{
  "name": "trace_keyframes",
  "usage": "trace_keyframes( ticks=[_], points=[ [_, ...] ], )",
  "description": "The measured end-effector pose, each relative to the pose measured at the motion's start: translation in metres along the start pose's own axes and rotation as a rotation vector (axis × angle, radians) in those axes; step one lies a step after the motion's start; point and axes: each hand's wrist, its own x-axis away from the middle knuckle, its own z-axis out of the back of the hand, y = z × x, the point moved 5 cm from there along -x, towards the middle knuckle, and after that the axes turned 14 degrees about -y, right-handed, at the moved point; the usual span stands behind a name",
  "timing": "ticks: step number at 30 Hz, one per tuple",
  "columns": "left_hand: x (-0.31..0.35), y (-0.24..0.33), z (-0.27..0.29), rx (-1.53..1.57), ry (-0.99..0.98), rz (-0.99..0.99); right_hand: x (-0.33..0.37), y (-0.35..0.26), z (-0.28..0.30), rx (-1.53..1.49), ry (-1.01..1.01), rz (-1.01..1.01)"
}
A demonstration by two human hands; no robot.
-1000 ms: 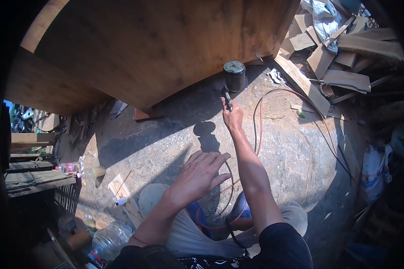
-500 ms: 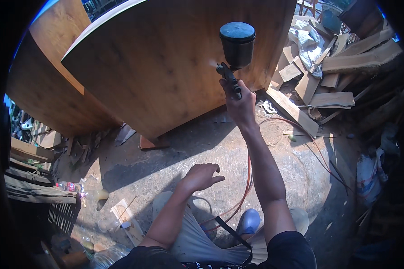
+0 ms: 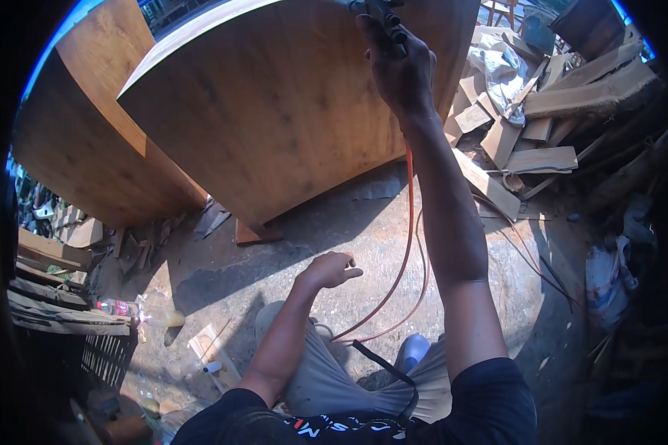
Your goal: The person prepares a paint sprayer by filling its container with liquid from a bottle and then uses the sprayer to apply a finish to the side of a wooden cabinet.
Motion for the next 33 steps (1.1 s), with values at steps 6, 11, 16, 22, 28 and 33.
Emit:
trace_keyframes(
  ticks=[6, 11, 16, 22, 28, 33],
  points=[
    [0.007, -0.002, 0.002, -0.008, 0.032, 0.000, 0.053, 0.068, -0.036, -0.087, -0.090, -0.200],
    [0.013, 0.003, 0.004, 0.001, 0.048, 0.015, 0.119, 0.135, -0.068, -0.035, -0.086, -0.285],
    [0.018, 0.008, 0.003, 0.003, 0.103, -0.025, 0.185, 0.210, -0.101, -0.027, -0.156, -0.454],
    [0.027, 0.019, 0.002, -0.003, 0.102, -0.036, 0.250, 0.270, -0.133, 0.054, -0.158, -0.482],
    [0.034, 0.026, -0.009, -0.043, 0.064, -0.033, 0.292, 0.318, -0.159, 0.079, -0.237, -0.629],
    [0.033, 0.023, -0.019, -0.067, 0.045, -0.020, 0.312, 0.345, -0.173, 0.201, -0.285, -0.688]
  ],
)
